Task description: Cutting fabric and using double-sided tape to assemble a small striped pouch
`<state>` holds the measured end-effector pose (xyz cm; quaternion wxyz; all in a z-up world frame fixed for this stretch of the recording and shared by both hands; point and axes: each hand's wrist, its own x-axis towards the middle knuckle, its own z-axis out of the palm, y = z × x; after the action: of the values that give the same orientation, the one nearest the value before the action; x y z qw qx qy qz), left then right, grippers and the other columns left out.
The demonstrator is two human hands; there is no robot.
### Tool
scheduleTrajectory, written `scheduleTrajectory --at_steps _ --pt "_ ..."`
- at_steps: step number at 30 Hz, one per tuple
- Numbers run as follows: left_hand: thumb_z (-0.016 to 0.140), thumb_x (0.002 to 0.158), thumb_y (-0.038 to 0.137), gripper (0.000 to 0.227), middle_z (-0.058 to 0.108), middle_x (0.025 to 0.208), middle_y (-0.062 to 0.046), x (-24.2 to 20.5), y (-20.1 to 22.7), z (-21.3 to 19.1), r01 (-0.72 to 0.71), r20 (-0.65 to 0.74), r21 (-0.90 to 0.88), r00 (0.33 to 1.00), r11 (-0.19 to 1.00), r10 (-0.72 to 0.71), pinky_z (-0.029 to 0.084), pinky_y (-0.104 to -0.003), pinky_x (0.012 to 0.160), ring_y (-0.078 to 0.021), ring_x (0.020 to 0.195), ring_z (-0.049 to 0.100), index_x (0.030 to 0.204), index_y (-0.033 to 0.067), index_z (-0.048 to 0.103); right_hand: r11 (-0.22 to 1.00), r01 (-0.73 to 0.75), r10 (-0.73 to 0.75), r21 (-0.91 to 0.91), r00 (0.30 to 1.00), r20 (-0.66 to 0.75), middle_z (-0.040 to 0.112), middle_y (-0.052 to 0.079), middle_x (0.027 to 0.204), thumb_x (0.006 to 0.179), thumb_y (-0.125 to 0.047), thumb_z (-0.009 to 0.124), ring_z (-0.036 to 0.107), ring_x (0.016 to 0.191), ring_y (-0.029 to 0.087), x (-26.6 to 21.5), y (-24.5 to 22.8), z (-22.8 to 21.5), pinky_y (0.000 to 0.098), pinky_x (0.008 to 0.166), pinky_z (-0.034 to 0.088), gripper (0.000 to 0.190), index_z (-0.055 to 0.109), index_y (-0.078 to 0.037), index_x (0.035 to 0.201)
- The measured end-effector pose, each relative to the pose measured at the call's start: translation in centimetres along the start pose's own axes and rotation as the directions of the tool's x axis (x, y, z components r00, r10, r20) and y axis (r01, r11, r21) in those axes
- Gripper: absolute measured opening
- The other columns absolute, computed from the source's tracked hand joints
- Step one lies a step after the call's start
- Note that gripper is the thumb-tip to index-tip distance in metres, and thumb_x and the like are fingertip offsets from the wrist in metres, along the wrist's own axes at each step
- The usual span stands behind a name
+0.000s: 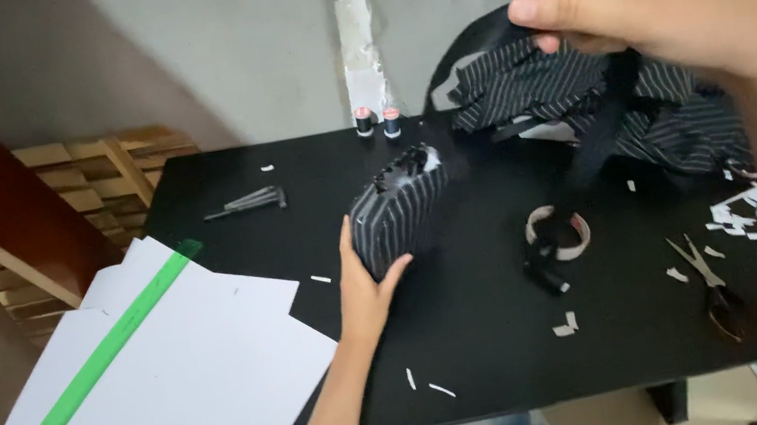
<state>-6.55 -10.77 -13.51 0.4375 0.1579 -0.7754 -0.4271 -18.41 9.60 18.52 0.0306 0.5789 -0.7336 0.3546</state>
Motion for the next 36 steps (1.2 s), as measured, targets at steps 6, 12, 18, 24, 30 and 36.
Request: scheduleTrajectory --at_steps 6,12,18,24,30,36 --pt "0.072 0.078 0.032 0.091 0.033 0.146 -0.021 -0.4 0.3 -0.5 -0.062 0.085 0.032 0.995 0.998 0.059 0.029 -0.044 0.110 -0.0342 0.135 0.035 0.144 0.0015 0.017 0.981 -0.124 0.133 -0.147 0.990 0.054 0.063 0.006 0.068 0.092 -0.020 0.066 0.038 0.051 0.012 1.8 -0.3 0.4 0.0249 0.048 0.027 0.017 0.072 -0.006 0.084" --pt "0.073 0.077 0.032 0.092 0.034 0.146 -0.017 -0.2 1.2 -0.9 0.074 0.109 -0.035 0.992 0.997 -0.070 0.032 -0.041 0.108 -0.0306 0.135 0.036 0.144 0.0047 0.016 0.947 -0.213 0.257 -0.240 0.951 0.170 0.066 0.007 0.064 0.084 -0.022 0.070 0.041 0.052 0.015 3.4 -1.4 0.9 0.0282 0.050 0.026 0.016 0.079 -0.009 0.085" --pt "0.071 0.077 0.037 0.091 0.034 0.146 -0.017 -0.4 0.4 -0.9 0.025 0.119 0.031 0.992 0.999 -0.029 0.039 -0.045 0.101 -0.0337 0.132 0.039 0.144 0.0065 0.018 0.833 -0.258 0.393 -0.490 0.899 0.195 0.075 0.001 0.095 0.081 -0.029 0.068 0.066 0.089 0.014 4.6 -2.6 2.2 0.0281 0.086 0.046 0.023 0.076 -0.011 0.092" --pt "0.073 0.077 0.036 0.085 0.047 0.131 -0.016 -0.6 0.4 -0.7 -0.053 0.093 0.081 0.995 0.995 0.045 0.046 -0.043 0.095 -0.0324 0.121 0.051 0.141 0.0048 0.026 0.709 -0.282 0.532 -0.647 0.816 0.228 0.047 0.006 0.059 0.084 -0.034 0.073 0.035 0.057 0.019 5.5 0.4 3.9 0.0314 0.056 0.027 0.028 0.075 -0.009 0.072" --pt "0.077 0.077 0.029 0.082 0.047 0.117 -0.015 -0.6 -2.5 0.4 -0.332 -0.037 0.225 0.937 0.916 0.348 0.050 -0.044 0.086 -0.0351 0.106 0.056 0.141 0.0105 0.029 0.926 -0.134 0.312 -0.354 0.798 0.516 0.076 0.015 0.082 0.079 -0.021 0.070 0.071 0.078 0.031 4.5 3.7 9.7 0.0394 0.082 0.050 0.020 0.077 -0.007 0.092" --pt "0.060 0.089 0.031 0.042 0.045 0.121 -0.018 -0.6 -5.0 1.5 -0.494 -0.016 0.355 0.846 0.794 0.533 0.042 -0.048 0.091 -0.0377 0.111 0.050 0.130 0.0313 0.051 0.909 -0.417 0.376 -0.013 0.805 0.459 0.057 0.004 0.040 0.079 -0.020 0.074 0.046 0.034 0.011 2.1 10.1 13.8 0.0224 0.041 0.037 0.010 0.080 -0.017 0.086"
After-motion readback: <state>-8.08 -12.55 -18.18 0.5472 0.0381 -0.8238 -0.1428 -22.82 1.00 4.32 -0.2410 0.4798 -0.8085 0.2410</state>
